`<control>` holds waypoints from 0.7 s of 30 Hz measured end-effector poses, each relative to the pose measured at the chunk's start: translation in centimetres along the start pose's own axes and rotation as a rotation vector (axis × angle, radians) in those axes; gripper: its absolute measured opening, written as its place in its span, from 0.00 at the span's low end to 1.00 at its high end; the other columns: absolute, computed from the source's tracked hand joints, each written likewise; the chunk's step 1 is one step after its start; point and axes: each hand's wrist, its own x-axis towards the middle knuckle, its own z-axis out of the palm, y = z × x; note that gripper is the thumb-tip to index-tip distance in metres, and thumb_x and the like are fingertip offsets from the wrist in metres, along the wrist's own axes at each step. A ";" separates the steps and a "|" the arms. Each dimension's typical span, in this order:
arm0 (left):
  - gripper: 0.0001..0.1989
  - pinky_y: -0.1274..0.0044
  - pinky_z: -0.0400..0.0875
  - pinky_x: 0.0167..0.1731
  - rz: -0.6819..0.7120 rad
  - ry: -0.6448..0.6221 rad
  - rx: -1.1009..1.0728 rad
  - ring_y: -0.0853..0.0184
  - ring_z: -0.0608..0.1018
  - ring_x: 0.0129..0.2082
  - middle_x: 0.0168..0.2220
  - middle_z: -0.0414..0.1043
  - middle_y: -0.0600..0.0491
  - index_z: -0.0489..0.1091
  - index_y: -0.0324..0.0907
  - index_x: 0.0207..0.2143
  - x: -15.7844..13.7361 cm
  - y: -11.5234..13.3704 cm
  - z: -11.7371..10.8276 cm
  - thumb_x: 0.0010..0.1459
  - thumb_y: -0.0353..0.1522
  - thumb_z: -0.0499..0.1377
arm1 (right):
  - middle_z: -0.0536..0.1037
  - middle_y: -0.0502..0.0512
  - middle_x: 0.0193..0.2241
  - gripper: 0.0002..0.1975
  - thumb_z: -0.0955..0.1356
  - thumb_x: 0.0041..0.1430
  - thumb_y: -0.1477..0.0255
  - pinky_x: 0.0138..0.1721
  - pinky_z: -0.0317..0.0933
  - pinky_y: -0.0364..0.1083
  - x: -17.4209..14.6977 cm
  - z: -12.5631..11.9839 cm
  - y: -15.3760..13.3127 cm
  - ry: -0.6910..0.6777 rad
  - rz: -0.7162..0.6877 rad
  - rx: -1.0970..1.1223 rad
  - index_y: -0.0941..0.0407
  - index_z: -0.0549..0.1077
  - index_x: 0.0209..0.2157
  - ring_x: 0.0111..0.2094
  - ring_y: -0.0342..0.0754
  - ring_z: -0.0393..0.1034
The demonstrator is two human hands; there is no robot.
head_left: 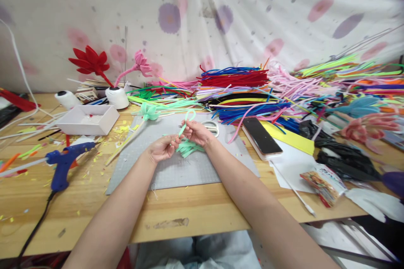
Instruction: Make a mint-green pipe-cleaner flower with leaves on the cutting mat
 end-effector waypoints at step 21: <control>0.10 0.92 0.66 0.14 0.026 0.072 0.171 0.81 0.68 0.14 0.18 0.63 0.56 0.66 0.31 0.31 0.4 0.1 -0.2 0.57 0.20 0.46 | 0.62 0.42 0.13 0.07 0.69 0.50 0.70 0.16 0.49 0.34 0.7 -1.5 -1.6 0.340 -0.224 0.131 0.60 0.69 0.25 0.13 0.31 0.51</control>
